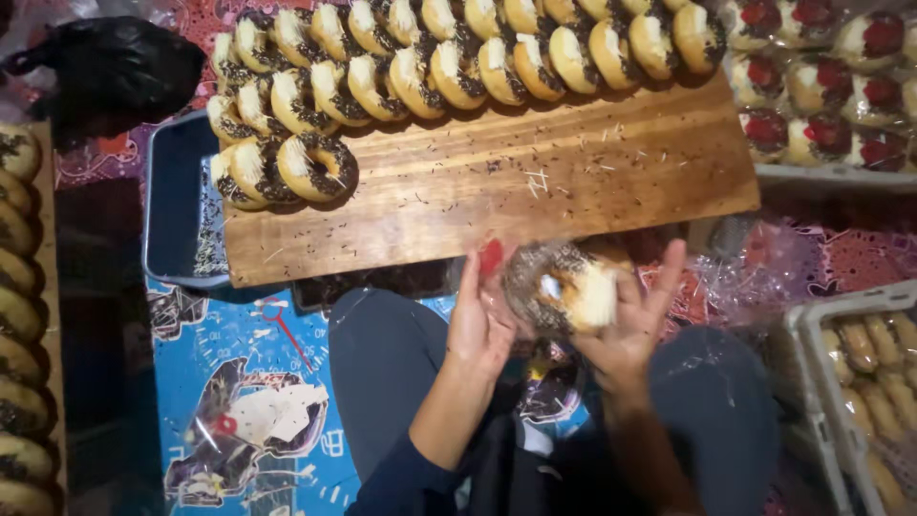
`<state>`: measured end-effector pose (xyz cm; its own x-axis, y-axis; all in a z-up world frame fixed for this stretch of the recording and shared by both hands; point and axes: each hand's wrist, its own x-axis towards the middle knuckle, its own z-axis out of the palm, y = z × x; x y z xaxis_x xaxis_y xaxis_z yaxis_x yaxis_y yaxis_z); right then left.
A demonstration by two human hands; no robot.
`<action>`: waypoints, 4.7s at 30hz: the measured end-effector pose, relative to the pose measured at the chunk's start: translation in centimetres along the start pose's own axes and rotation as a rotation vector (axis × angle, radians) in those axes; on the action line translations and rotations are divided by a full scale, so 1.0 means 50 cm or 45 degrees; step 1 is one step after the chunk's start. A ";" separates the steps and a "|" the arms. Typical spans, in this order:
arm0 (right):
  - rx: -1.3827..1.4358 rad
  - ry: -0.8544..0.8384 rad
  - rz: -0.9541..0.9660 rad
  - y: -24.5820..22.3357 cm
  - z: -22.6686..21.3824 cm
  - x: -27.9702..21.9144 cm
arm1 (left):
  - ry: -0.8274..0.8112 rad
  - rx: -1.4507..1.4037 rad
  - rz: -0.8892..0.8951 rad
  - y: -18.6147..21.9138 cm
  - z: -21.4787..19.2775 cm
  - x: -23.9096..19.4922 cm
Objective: The person sits on the floor and repeatedly picks up doughnuts from a wooden board, places each one into a clear plastic bag, and sets the packaged doughnut into a white basket. The process is repeated for multiple doughnuts.
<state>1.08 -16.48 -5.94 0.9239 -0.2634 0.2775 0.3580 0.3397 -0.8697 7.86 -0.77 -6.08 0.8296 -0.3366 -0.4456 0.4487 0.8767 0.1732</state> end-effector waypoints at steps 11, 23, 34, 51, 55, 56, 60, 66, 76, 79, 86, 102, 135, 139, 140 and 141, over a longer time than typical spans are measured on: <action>-1.557 -0.003 -0.370 -0.183 -0.009 0.004 | -0.049 0.103 -0.234 -0.151 0.020 -0.021; -1.359 -0.101 0.123 -0.255 -0.037 -0.015 | -0.582 1.377 0.457 -0.102 0.018 -0.161; -2.056 -1.215 -0.938 -0.377 -0.064 0.045 | -0.966 2.187 0.066 -0.065 0.051 -0.273; 0.608 0.123 0.914 0.050 -0.005 -0.158 | -0.081 1.402 0.858 -0.017 -0.107 -0.218; -0.057 -0.142 0.822 0.161 0.041 -0.048 | 0.214 1.799 1.311 0.114 -0.150 -0.213; -0.243 -0.227 0.727 0.175 0.061 -0.060 | 0.287 2.136 1.481 0.146 -0.170 -0.223; -0.896 -0.393 0.247 0.223 0.144 -0.147 | 0.565 2.039 1.108 0.190 -0.318 -0.288; -0.116 -0.222 1.100 0.316 0.102 -0.229 | 0.777 1.572 0.489 0.182 -0.522 -0.334; -0.360 0.657 0.927 0.255 -0.372 0.023 | -0.245 2.611 0.566 0.002 -0.314 0.084; -1.481 0.699 0.498 0.322 -0.432 0.082 | 0.122 3.300 -0.123 -0.021 -0.326 0.203; -1.764 -0.733 -0.165 0.590 -0.193 0.056 | 0.213 3.368 -0.498 -0.030 -0.386 0.274; -1.041 -1.581 -0.276 0.173 0.138 0.024 | 0.277 0.041 0.194 0.190 -0.305 -0.052; -0.627 -0.553 -0.187 0.071 0.166 0.114 | 0.312 -0.155 0.326 0.244 -0.172 0.056; -0.939 -0.437 -0.148 0.023 0.107 0.039 | 0.192 -0.075 0.259 0.131 -0.079 0.011; -1.032 -0.355 -0.090 0.020 0.103 0.038 | 0.107 -0.030 0.282 0.110 -0.058 -0.002; -1.052 -0.332 -0.107 0.010 0.100 0.038 | 0.087 0.057 0.256 0.088 -0.039 -0.012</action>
<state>3.69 -12.28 -3.81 0.9365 -0.0084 0.3505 0.3072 -0.4624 -0.8318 8.68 3.96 -6.74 0.8803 -0.1310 -0.4560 0.2919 0.9073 0.3027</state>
